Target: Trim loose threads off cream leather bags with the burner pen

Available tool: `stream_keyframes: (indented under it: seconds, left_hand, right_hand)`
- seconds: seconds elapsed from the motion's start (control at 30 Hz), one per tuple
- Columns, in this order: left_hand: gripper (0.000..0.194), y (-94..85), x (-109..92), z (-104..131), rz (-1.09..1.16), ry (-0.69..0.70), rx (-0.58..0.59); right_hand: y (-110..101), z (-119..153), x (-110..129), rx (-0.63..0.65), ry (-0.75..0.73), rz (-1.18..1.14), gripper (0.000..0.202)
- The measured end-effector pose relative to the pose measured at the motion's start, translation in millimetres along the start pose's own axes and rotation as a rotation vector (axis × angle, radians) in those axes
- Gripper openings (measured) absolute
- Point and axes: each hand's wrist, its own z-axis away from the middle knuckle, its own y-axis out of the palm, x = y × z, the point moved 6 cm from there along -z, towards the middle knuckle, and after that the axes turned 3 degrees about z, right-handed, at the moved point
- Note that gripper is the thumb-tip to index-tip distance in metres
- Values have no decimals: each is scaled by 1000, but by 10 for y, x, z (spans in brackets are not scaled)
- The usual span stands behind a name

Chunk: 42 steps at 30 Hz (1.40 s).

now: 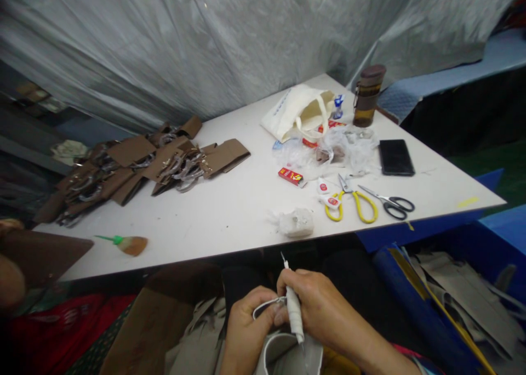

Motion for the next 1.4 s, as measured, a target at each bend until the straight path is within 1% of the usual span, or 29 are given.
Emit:
stream_keyframes:
  seconds: [0.13,0.27,0.33,0.4,0.47,0.5,0.7,0.83,0.93,1.03,1.4]
  left_hand:
    - [12,12,-22,48,-34,-31,12]
    - [4,25,10,80,-2,-84,5]
    - [10,32,35,92,66,-87,-6]
    - [15,33,51,102,117,-72,-14]
    - [17,29,61,109,133,-57,-12]
    - [19,23,63,111,134,-51,-13]
    - [22,-18,75,116,150,-46,-43]
    - [19,-23,87,128,153,-42,-65]
    - [16,-4,87,131,148,-40,-53]
    - [14,-1,79,132,137,-39,-67]
    - [12,-5,90,118,163,-54,-96]
  right_hand:
    - [-9,25,21,-18,-31,-18,17]
    - [-3,36,-10,-19,-5,-20,18]
    - [6,42,-27,-16,10,-17,17]
    - [16,54,-37,-10,14,-19,11]
    - [22,69,-37,-8,6,-17,2]
    - [23,77,-35,-7,0,-9,2]
    - [27,93,-1,24,-58,39,11]
    - [42,81,-2,25,-61,40,12]
    - [56,77,0,-10,-58,47,11]
    - [63,82,13,-51,-52,68,12]
    - [111,77,18,-105,-50,75,14]
